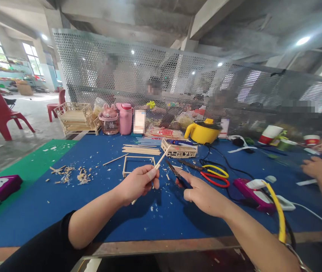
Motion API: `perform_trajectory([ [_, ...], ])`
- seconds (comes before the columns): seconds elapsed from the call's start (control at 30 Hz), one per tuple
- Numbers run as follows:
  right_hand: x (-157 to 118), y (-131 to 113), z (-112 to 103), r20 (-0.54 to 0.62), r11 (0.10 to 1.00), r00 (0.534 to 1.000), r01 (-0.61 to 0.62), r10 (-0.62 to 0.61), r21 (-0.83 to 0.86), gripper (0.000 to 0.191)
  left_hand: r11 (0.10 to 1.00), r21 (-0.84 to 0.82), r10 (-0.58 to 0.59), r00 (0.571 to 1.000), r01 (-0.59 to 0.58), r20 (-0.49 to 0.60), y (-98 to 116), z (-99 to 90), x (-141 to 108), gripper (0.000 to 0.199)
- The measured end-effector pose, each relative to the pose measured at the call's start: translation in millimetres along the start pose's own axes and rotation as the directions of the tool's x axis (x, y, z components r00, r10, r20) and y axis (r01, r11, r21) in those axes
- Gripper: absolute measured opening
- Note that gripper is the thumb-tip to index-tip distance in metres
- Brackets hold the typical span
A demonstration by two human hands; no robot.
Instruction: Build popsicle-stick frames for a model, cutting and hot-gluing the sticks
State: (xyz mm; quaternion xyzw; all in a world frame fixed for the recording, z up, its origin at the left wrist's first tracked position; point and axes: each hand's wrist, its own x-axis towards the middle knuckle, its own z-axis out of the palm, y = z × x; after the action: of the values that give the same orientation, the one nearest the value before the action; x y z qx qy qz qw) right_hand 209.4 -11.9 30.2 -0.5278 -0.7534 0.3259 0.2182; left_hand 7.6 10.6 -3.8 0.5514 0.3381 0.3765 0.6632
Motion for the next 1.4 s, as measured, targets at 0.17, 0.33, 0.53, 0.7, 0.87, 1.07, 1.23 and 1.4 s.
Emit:
perform_trajectory([
  [0.17, 1, -3, 3, 0.045, 0.998, 0.997, 0.06, -0.06, -0.007, 0.079, 0.996, 0.09, -0.013, 1.0, 0.015, -0.018, 4, 2.4, -3, 0.027],
  [0.33, 1, -8, 5, 0.089, 1.0, 0.996, -0.023, 0.022, 0.009, 0.079, 0.973, 0.231, 0.008, 1.0, -0.002, -0.025, 3, 2.1, -3, 0.026],
  [0.53, 1, -14, 6, 0.122, 0.999, 0.992, -0.033, 0.03, 0.021, 0.078, 0.939, 0.339, 0.057, 0.998, -0.06, 0.019, -2, -1.5, -4, 0.033],
  [0.7, 0, -17, 6, 0.137, 1.0, 0.99, -0.023, 0.021, 0.017, 0.075, 0.918, 0.389, 0.074, 0.997, -0.075, 0.019, -1, -0.6, -4, 0.034],
  [0.87, 0, -15, 7, 0.108, 0.999, 0.993, -0.045, 0.045, 0.003, 0.072, 0.869, 0.485, 0.109, 0.994, -0.097, 0.004, 1, 1.5, -7, 0.034],
  [1.07, -1, -6, 16, -0.002, 0.995, 0.999, 0.043, -0.044, -0.092, 0.066, 0.814, 0.566, 0.171, 0.985, -0.133, -0.013, 3, 1.0, -10, 0.033],
  [1.23, -1, 3, 27, -0.151, 0.97, 0.972, 0.149, -0.179, -0.19, 0.059, 0.73, 0.648, 0.27, 0.963, -0.218, 0.019, 3, 1.0, -12, 0.031],
  [1.4, 1, 6, 29, -0.158, 0.977, 0.967, 0.181, -0.198, -0.116, 0.05, 0.693, 0.68, 0.307, 0.952, -0.241, 0.025, 4, 2.7, -13, 0.03],
])
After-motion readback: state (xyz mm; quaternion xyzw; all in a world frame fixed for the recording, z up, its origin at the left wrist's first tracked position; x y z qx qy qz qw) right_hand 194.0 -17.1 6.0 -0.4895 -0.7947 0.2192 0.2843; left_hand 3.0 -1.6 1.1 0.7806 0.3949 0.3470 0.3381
